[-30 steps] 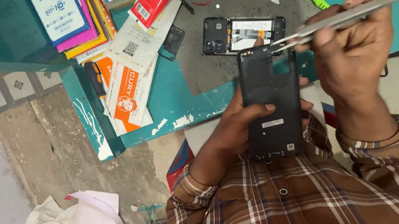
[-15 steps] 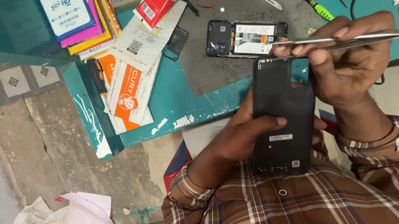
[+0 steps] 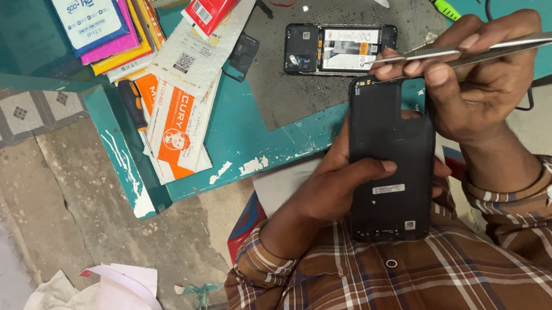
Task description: The person cleans the back cover of a disassembled smartphone using a brush and a heat gun, then uses tweezers to remove small debris from the camera cutout. They handle the back cover and the phone body separately on a cluttered workbench.
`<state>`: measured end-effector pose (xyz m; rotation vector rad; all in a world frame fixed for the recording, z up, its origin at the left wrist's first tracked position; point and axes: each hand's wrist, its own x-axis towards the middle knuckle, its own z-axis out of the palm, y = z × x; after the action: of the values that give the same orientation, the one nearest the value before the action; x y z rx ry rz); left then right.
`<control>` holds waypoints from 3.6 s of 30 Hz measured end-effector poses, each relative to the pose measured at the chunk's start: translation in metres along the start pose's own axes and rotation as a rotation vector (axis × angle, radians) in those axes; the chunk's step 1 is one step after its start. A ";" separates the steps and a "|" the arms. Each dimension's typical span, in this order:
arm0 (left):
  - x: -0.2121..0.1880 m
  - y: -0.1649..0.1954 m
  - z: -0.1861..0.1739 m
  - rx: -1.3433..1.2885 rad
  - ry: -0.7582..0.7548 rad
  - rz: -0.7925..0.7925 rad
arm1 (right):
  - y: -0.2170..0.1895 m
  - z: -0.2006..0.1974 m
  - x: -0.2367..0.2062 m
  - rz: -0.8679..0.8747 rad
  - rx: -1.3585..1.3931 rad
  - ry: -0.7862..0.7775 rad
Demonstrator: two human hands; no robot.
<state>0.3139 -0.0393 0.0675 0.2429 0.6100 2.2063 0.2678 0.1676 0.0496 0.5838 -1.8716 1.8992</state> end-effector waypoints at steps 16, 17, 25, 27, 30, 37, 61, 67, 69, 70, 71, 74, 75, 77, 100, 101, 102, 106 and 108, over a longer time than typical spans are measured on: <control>-0.007 0.015 0.006 0.001 0.097 0.118 | 0.027 -0.043 0.030 -0.062 0.003 0.040; -0.007 0.017 0.004 -0.015 0.131 0.143 | 0.028 -0.053 0.033 0.003 -0.082 0.001; -0.013 0.015 -0.014 -0.097 0.321 0.181 | 0.062 -0.086 0.022 0.204 -1.204 -0.507; -0.014 0.011 -0.019 -0.116 0.295 0.217 | 0.074 -0.083 0.020 0.277 -1.322 -0.530; -0.018 0.008 -0.023 -0.138 0.299 0.233 | 0.083 -0.080 0.021 0.313 -1.444 -0.520; -0.027 0.008 -0.019 -0.260 0.432 0.146 | 0.085 -0.069 0.028 0.133 -1.420 -0.454; -0.037 0.020 -0.010 -0.032 0.330 0.163 | 0.160 -0.034 0.079 0.392 -1.132 -0.520; -0.034 0.018 -0.006 -0.065 0.322 0.189 | 0.154 -0.030 0.083 0.405 -1.216 -0.544; -0.036 0.016 -0.006 -0.075 0.327 0.179 | 0.155 -0.030 0.083 0.462 -1.200 -0.582; -0.037 0.016 -0.007 -0.080 0.326 0.174 | 0.156 -0.030 0.083 0.489 -1.195 -0.599; -0.037 0.015 -0.009 -0.061 0.322 0.183 | 0.157 -0.030 0.082 0.458 -1.203 -0.592; -0.039 0.013 -0.014 -0.035 0.322 0.192 | 0.159 -0.030 0.077 0.334 -1.222 -0.580; -0.040 0.012 -0.016 -0.048 0.327 0.182 | 0.160 -0.030 0.075 0.273 -1.229 -0.579; -0.040 0.010 -0.018 -0.078 0.331 0.161 | 0.157 -0.028 0.071 0.192 -1.205 -0.575; -0.015 0.024 0.010 -0.117 0.069 0.067 | 0.108 -0.015 0.034 0.525 0.244 0.198; -0.015 0.024 0.010 -0.082 0.065 0.070 | 0.098 -0.013 0.035 0.559 0.296 0.215; -0.016 0.025 0.010 -0.049 0.062 0.072 | 0.086 -0.011 0.037 0.594 0.347 0.233; -0.014 0.028 0.014 -0.007 0.059 0.023 | 0.037 -0.006 0.037 0.554 0.566 0.303; -0.008 0.028 0.015 -0.003 0.042 0.024 | 0.016 -0.002 0.033 0.360 0.424 0.225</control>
<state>0.3059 -0.0557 0.0953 0.2036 0.6297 2.2401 0.2310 0.1695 0.0547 0.1422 -1.5128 2.5058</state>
